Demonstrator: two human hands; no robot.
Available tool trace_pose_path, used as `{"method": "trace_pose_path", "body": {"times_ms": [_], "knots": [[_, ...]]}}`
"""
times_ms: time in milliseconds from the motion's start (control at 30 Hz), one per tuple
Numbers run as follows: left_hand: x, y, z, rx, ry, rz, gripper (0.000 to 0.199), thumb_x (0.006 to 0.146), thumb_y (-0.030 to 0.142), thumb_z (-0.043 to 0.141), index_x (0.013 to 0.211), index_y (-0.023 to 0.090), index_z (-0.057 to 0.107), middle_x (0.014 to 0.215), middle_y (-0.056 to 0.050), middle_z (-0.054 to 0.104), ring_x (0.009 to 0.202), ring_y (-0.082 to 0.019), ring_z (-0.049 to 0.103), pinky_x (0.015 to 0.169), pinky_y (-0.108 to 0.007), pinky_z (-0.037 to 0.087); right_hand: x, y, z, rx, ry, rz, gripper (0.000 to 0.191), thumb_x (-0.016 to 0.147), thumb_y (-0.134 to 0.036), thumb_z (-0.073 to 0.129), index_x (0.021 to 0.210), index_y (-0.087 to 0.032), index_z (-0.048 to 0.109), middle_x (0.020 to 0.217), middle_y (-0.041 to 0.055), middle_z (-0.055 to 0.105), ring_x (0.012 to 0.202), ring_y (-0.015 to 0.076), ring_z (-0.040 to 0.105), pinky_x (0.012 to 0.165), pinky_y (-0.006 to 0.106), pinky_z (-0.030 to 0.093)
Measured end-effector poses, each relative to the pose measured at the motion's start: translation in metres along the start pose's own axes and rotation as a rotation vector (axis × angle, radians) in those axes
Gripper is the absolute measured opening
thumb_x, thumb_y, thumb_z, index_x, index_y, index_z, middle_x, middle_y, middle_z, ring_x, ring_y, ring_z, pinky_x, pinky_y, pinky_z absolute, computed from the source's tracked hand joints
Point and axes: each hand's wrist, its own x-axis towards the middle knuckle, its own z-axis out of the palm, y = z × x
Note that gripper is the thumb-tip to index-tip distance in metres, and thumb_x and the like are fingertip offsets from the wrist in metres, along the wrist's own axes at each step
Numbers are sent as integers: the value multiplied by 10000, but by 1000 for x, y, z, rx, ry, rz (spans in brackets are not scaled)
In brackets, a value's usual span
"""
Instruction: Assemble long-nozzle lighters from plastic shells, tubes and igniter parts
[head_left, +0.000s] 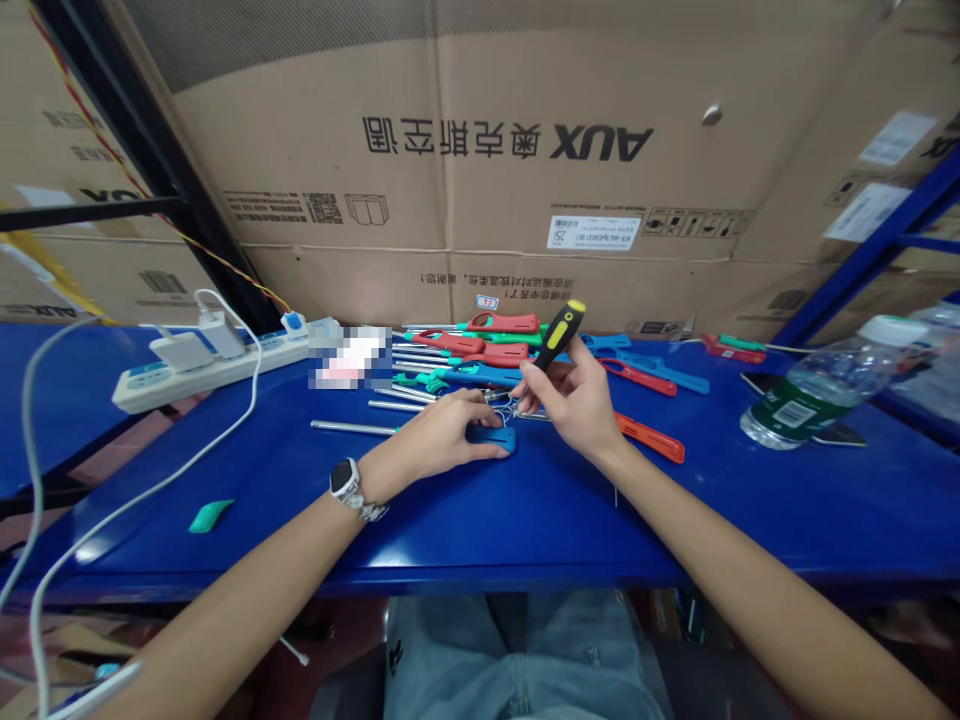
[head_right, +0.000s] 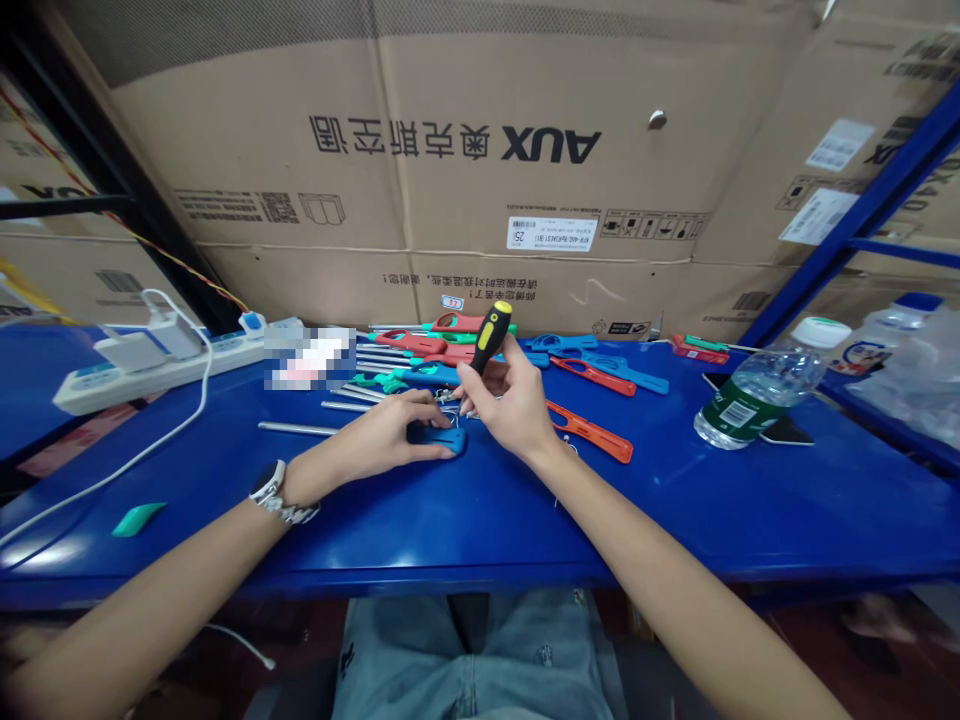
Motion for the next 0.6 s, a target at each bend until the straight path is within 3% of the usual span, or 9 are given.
{"method": "trace_pose_path", "body": {"times_ms": [167,600], "knots": [[1,-2,-2,32,32,-36,273,826,418,825,964,190,766,1004,-83,696,897,-258,658,817,-393,505,-1,5,2,-33,-49,-2,346,852,-484,774,1031,-281,558,722,-11,715,517,187,647,541,389,578],[0,-7,-1,61,31,-19,298,852,458,793,942,179,741,970,-76,678,871,-246,657,785,-375,499,-2,10,2,-115,-102,-8,352,844,-464,789,1036,-270,568,734,-1,717,541,202,658,562,406,565]]}}
